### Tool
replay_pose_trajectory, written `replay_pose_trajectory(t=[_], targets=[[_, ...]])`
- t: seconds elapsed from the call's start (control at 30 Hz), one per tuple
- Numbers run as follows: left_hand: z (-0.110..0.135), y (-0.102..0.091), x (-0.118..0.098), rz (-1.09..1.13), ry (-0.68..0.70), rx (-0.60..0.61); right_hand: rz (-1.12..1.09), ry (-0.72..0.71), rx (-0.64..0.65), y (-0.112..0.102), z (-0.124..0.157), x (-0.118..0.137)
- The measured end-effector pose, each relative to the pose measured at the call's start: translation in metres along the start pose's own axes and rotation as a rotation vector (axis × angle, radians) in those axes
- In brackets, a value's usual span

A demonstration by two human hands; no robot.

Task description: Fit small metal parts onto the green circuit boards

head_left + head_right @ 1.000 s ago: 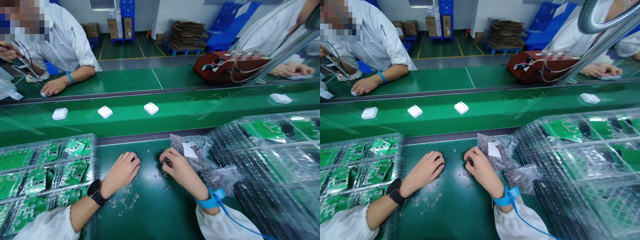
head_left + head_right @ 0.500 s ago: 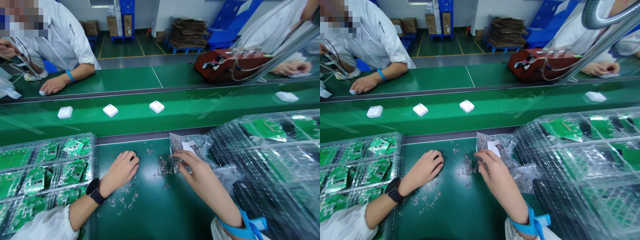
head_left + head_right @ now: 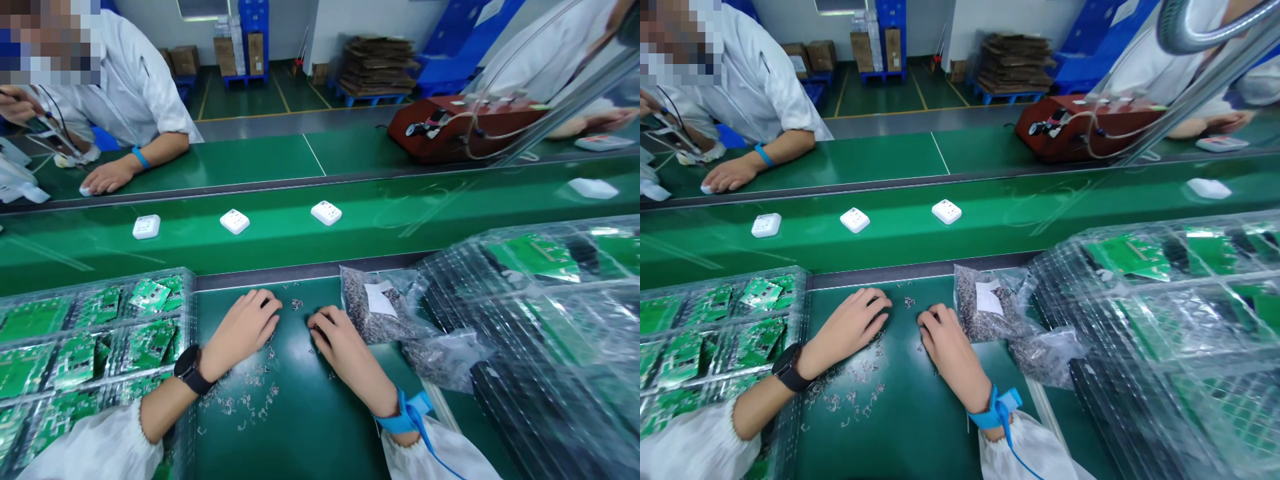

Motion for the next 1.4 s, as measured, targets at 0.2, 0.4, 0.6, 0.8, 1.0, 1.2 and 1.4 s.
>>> replay_pose_trajectory(t=[0.2,0.4,0.6,0.8,1.0,1.2,1.4], targets=[[-0.052,0.011,0.005,0.004,0.096,0.025,-0.084,0.07,-0.035,-0.02,0.007,-0.011],[-0.071,0.023,0.016,0.145,0.237,0.104,-0.261,0.113,-0.284,-0.083,-0.005,0.002],[-0.044,0.011,0.03,0.265,0.123,0.153,-0.146,0.109,-0.241,-0.093,-0.019,0.001],[-0.03,0.013,0.035,0.5,-0.034,0.177,-0.06,0.18,-0.098,-0.063,-0.011,-0.023],[-0.028,0.018,0.028,0.599,-0.055,0.222,-0.053,0.208,-0.046,-0.04,-0.014,-0.036],[-0.042,0.004,0.023,0.381,0.013,0.078,0.061,0.16,-0.039,-0.015,-0.027,-0.026],[-0.078,0.024,0.004,0.235,0.206,0.148,0.0,0.092,-0.023,-0.009,-0.008,-0.023]])
Point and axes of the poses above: each hand's wrist, its own z-axis away from the middle knuckle, its own y-axis out of the palm, x = y × z, the point moved 5 cm from there along -z, towards the middle knuckle, and after that the axes turned 4 degrees about -x, right-handed, at the moved point
